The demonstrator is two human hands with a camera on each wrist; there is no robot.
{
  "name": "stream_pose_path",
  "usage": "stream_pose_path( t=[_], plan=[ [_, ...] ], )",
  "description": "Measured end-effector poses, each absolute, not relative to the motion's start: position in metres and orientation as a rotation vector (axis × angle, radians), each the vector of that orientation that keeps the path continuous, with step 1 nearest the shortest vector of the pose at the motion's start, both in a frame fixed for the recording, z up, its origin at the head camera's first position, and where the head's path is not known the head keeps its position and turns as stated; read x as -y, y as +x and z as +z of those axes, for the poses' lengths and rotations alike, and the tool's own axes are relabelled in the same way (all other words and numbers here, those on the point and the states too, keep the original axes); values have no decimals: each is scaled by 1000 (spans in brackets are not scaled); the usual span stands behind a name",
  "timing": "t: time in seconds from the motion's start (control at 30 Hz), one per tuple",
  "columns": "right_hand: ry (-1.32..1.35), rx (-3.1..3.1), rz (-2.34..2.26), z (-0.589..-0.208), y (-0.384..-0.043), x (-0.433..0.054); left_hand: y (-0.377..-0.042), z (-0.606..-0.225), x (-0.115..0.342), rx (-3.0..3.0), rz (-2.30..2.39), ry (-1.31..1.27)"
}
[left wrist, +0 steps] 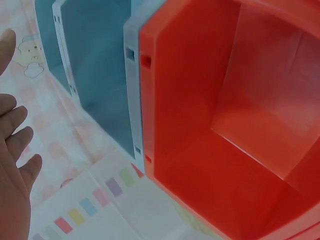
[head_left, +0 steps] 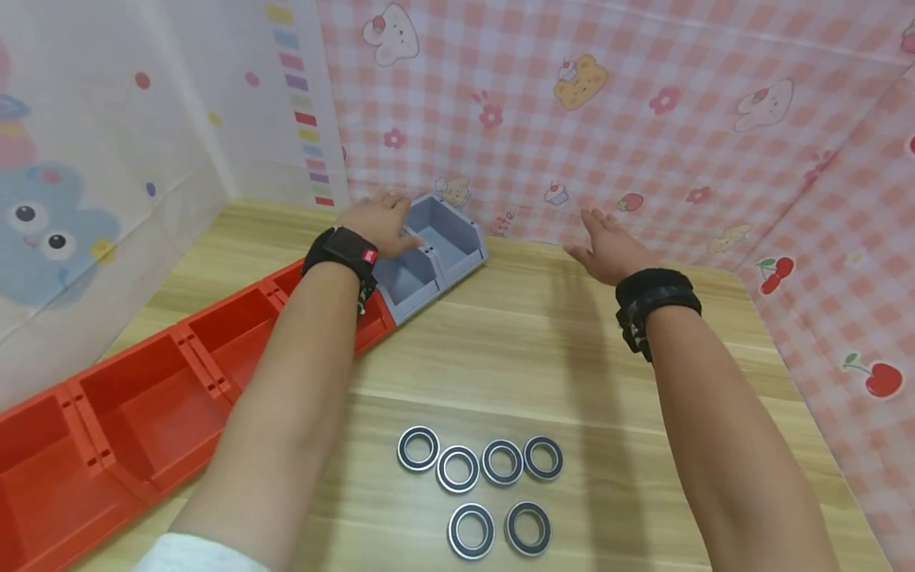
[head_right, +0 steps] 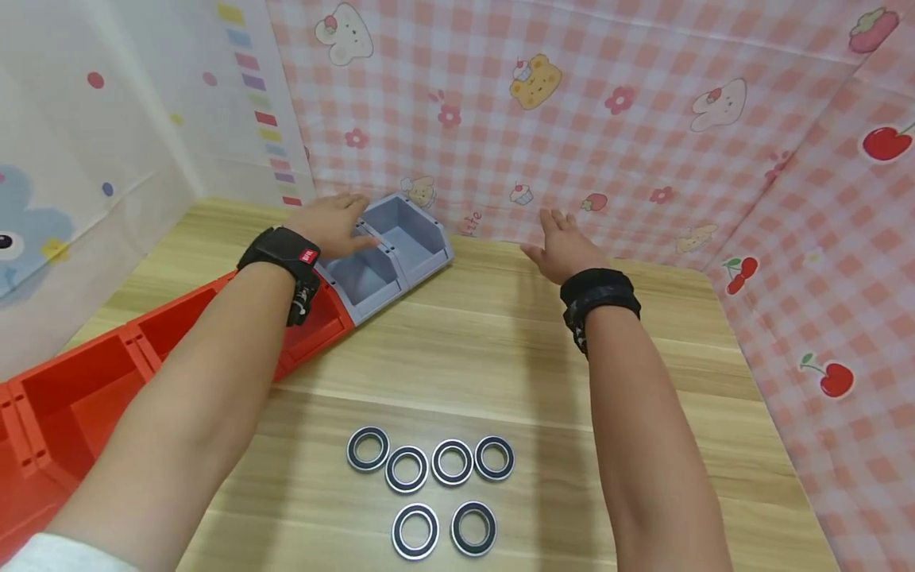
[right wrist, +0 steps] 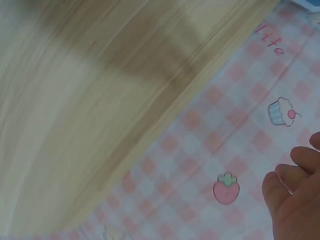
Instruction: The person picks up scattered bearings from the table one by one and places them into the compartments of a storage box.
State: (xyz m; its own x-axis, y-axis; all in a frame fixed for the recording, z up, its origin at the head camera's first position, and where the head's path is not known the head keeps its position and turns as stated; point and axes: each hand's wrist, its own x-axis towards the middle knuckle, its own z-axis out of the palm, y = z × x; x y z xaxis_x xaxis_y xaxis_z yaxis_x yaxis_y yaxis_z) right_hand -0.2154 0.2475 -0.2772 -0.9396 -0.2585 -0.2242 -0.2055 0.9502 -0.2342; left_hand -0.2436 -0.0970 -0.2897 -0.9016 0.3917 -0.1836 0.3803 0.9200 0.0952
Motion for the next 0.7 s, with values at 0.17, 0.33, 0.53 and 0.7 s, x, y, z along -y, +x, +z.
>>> stream_pose_path(
  t=[0.17,0.33,0.53,0.7],
  plan=[
    [-359,-2832,-332,-279,-215,-246,-247,-290,98,-2889,88,573],
    [-427,-2835,-334,-282,-214,-244,-253,-292,98,-2864,107,590],
    [-496,-2870,-391,-279,-211,-242,-254,-288,110,-2826,245,514],
    [-528,-2890,-412,-284,-208,-246,-247,-290,121,-2881,219,433]
  ],
)
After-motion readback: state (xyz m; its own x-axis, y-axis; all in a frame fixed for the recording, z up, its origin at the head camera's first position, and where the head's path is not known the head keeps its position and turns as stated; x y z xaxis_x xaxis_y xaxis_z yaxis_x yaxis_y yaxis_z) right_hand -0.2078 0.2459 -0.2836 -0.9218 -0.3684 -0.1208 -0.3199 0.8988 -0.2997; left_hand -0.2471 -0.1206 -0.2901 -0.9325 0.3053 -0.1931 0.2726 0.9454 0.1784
